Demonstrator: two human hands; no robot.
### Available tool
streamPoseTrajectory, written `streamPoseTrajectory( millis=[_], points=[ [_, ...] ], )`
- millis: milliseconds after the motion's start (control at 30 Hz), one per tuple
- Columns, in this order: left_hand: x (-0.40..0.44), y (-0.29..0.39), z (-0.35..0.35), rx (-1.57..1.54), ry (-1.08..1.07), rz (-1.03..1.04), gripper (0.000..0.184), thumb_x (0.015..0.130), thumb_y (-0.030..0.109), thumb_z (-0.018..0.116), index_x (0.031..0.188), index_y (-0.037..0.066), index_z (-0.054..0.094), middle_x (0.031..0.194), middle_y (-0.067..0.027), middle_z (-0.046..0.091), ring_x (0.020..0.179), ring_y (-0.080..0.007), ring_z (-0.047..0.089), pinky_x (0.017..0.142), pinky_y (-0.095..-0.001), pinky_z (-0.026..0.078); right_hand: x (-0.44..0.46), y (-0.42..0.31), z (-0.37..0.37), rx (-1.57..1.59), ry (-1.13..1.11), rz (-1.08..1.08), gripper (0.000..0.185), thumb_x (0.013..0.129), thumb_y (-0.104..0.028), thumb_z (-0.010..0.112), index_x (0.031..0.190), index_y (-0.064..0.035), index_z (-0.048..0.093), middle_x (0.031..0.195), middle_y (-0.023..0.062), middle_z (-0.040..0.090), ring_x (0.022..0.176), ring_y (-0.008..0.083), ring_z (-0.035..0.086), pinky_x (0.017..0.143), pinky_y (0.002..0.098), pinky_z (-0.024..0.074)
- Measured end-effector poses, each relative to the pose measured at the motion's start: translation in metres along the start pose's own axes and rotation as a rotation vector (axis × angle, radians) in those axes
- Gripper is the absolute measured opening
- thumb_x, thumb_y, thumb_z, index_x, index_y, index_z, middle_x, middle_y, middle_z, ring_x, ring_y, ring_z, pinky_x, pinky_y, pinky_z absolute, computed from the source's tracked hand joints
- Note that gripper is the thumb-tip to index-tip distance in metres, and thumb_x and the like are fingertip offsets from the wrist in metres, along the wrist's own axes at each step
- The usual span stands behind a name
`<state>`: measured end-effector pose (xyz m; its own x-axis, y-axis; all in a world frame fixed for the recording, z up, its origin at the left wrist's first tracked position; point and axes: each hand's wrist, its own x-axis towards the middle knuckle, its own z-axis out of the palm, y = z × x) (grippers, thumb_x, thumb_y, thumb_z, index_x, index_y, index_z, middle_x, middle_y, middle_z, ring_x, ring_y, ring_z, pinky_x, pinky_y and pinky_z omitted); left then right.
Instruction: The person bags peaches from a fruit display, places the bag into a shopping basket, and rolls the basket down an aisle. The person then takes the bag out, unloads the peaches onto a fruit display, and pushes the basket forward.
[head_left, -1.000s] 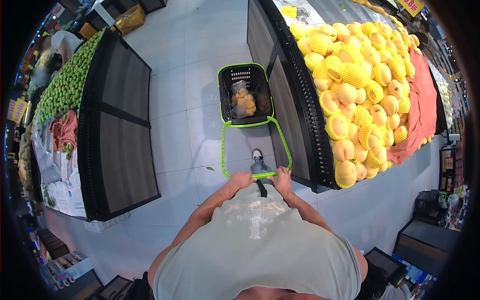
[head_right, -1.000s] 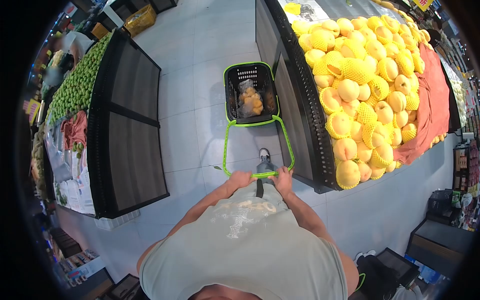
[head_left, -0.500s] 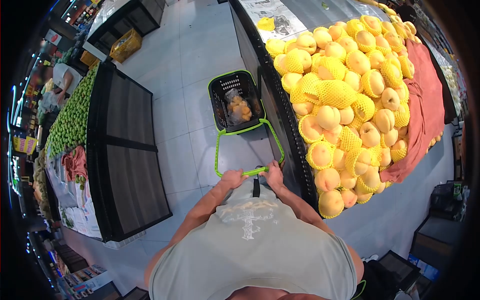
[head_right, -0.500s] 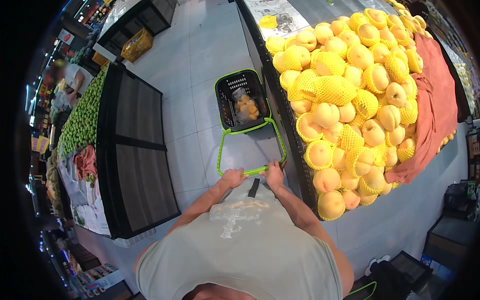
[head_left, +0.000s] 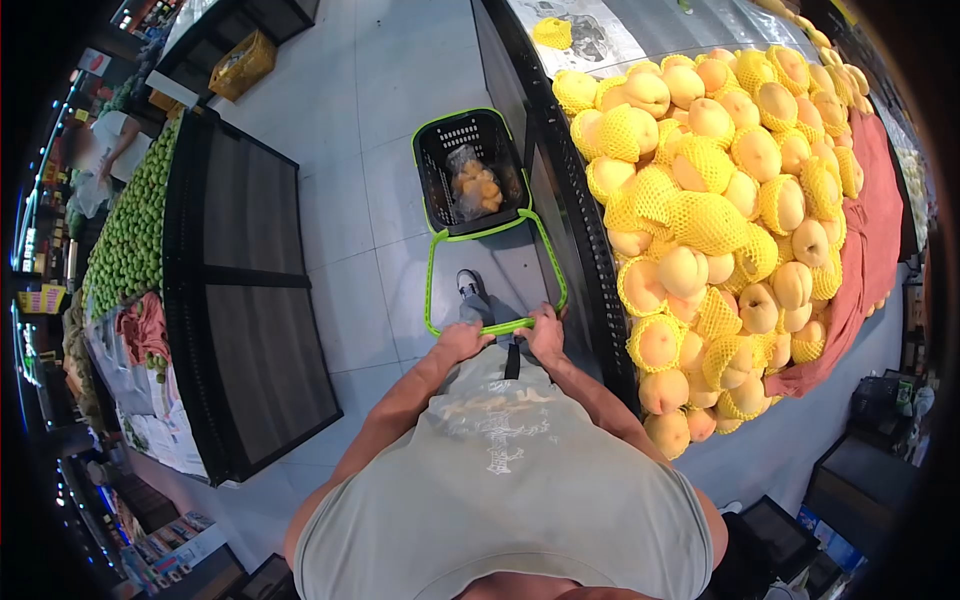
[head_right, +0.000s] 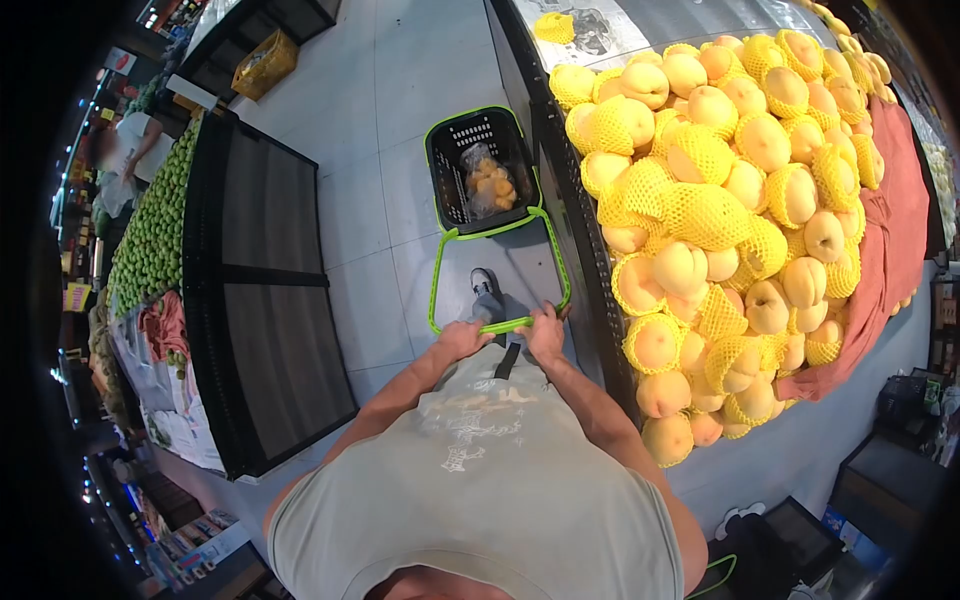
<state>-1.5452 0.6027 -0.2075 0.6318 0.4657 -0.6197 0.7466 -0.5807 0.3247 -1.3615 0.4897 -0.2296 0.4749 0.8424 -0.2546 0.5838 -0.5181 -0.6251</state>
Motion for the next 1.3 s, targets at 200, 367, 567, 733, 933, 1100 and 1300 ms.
streamPoseTrajectory(
  millis=[200,367,567,733,933,1100,1300],
  points=[
    [0.046,-0.043,-0.033,-0.044,-0.01,0.044,0.057,0.09,0.057,0.045,0.102,0.003,0.061,0.087,-0.0212,0.067,0.086,-0.0392,0.064,0.078,-0.0491,0.049,0.055,-0.022,0.01,-0.105,0.026,-0.073,0.044,0.064,-0.03,0.082,0.096,-0.0031,0.069,0.121,0.0221,0.054,0.12,0.038,0.047,0.111,0.0523,0.0221],
    [0.09,-0.08,-0.071,-0.041,0.004,0.101,0.057,0.09,0.057,0.045,0.101,0.005,0.064,0.089,-0.0216,0.067,0.088,-0.0385,0.064,0.08,-0.0483,0.049,0.111,-0.048,0.012,-0.078,0.005,-0.065,0.045,0.067,-0.032,0.08,0.098,-0.0028,0.066,0.123,0.0217,0.053,0.121,0.0374,0.046,0.111,0.0541,0.023],
    [0.126,-0.107,-0.104,-0.041,0.016,0.149,0.057,0.09,0.057,0.044,0.103,0.005,0.064,0.092,-0.0214,0.067,0.088,-0.0386,0.063,0.078,-0.0482,0.049,0.162,-0.059,0.02,-0.103,0.018,-0.074,0.046,0.069,-0.033,0.079,0.101,-0.0026,0.065,0.124,0.0227,0.051,0.123,0.0385,0.044,0.112,0.0528,0.0226],
    [0.136,-0.11,-0.138,-0.054,-0.006,0.091,0.054,0.09,0.055,0.046,0.102,0.005,0.065,0.093,-0.0192,0.068,0.092,-0.0366,0.064,0.081,-0.0469,0.049,0.19,-0.068,0.02,-0.126,0.032,-0.061,0.048,0.069,-0.033,0.079,0.103,-0.0028,0.065,0.127,0.0237,0.049,0.124,0.0393,0.041,0.113,0.0518,0.0224],
    [0.15,-0.129,-0.164,-0.052,-0.012,0.084,0.055,0.091,0.056,0.044,0.104,0.006,0.065,0.095,-0.0183,0.068,0.093,-0.0358,0.064,0.082,-0.0464,0.049,0.222,-0.081,0.028,-0.091,0.046,-0.082,0.048,0.067,-0.033,0.081,0.101,-0.0033,0.065,0.126,0.0235,0.05,0.123,0.0384,0.042,0.113,0.0513,0.0222],
    [0.17,-0.139,-0.178,-0.045,-0.01,0.078,0.056,0.091,0.056,0.044,0.104,0.006,0.065,0.094,-0.0183,0.068,0.091,-0.036,0.064,0.082,-0.0469,0.049,0.247,-0.085,0.03,-0.063,0.074,-0.087,0.048,0.065,-0.032,0.081,0.099,-0.0033,0.065,0.122,0.0218,0.052,0.122,0.0379,0.044,0.113,0.0509,0.0218],
    [0.204,-0.151,-0.221,-0.018,0.032,0.097,0.056,0.09,0.057,0.044,0.101,0.005,0.064,0.088,-0.0196,0.067,0.087,-0.0372,0.064,0.076,-0.0482,0.05,0.299,-0.103,0.015,-0.017,0.147,-0.148,0.048,0.064,-0.035,0.082,0.098,-0.0043,0.065,0.12,0.0187,0.055,0.12,0.0378,0.046,0.113,0.0518,0.021]
  ],
)
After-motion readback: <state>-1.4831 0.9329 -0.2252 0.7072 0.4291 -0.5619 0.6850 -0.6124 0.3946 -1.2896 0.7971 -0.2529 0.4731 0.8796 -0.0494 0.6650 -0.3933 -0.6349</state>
